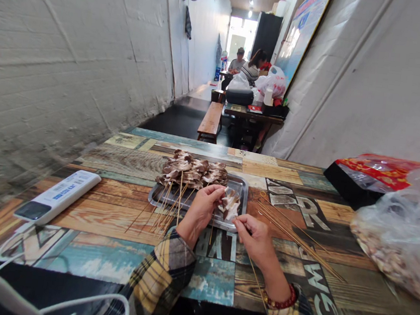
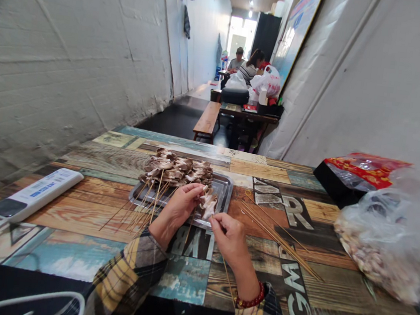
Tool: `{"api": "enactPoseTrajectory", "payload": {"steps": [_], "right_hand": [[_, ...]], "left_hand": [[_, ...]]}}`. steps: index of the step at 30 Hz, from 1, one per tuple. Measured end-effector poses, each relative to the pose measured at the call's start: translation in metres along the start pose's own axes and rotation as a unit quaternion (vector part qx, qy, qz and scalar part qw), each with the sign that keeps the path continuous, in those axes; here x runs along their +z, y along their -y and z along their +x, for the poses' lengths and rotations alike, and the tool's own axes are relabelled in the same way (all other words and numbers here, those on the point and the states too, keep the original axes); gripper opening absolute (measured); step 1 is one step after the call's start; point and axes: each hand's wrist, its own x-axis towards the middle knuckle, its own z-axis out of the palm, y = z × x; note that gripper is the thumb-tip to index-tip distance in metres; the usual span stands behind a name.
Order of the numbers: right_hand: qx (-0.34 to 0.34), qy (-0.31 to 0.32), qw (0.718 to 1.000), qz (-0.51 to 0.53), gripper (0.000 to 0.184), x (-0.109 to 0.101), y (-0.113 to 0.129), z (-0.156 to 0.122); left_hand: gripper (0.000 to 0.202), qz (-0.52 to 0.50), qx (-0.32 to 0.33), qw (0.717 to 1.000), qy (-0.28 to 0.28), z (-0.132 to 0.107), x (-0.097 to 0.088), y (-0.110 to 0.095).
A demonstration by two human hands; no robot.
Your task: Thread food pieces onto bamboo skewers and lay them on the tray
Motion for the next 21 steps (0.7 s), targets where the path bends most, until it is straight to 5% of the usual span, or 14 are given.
{"api": "enactPoseTrajectory", "payload": {"steps": [21], "right_hand": [[0.003,0.002,1.000,0.006,0.028,-0.0005,0.0011,-0.0009]], "left_hand": [[0.024,0.039,-0.007,0.999,0.013,-0.0022,-0.0006,0.0003]]}}
